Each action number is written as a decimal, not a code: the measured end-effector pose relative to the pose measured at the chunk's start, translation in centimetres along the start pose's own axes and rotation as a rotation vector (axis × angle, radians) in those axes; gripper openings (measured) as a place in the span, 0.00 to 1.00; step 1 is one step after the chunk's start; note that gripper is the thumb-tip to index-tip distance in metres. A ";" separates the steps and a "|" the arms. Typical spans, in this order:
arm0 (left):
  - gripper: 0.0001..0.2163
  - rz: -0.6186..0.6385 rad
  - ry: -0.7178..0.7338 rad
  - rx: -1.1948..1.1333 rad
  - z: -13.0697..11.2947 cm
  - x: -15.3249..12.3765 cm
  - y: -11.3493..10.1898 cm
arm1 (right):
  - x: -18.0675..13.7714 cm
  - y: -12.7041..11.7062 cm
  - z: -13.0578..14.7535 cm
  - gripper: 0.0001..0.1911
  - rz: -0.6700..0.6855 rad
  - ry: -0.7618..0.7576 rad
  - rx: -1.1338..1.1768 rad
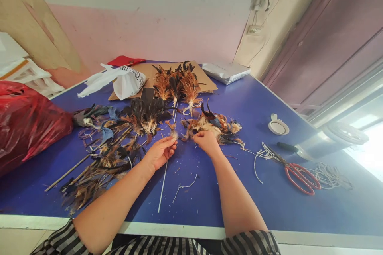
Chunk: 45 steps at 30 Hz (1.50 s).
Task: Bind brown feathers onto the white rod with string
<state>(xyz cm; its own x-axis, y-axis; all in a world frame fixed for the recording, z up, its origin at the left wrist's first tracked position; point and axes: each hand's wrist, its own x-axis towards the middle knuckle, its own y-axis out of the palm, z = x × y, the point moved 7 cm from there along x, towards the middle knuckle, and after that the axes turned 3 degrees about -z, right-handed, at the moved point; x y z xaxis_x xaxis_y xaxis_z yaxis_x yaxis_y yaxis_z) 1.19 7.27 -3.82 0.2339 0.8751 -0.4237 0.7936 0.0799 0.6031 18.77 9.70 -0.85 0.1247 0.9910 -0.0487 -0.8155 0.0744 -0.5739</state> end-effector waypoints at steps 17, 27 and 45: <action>0.05 0.026 0.016 -0.084 -0.7 0.3 -0.3 | -1.8 3.6 2.1 0.14 0.312 0.124 0.842; 0.02 0.047 0.063 -0.081 -1.6 -0.1 0.3 | -1.8 4.3 1.7 0.11 0.350 0.064 0.578; 0.05 -0.181 0.952 0.879 -8.0 -5.2 1.9 | -1.2 2.3 2.2 0.12 0.206 0.023 0.859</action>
<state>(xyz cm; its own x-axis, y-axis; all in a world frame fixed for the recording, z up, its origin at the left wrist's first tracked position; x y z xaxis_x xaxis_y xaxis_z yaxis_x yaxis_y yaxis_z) -3.02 6.71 4.97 -0.1129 0.9059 0.4081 0.9555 0.2117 -0.2055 15.52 8.89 -0.27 -0.0676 0.9922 -0.1052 -0.9649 -0.0382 0.2599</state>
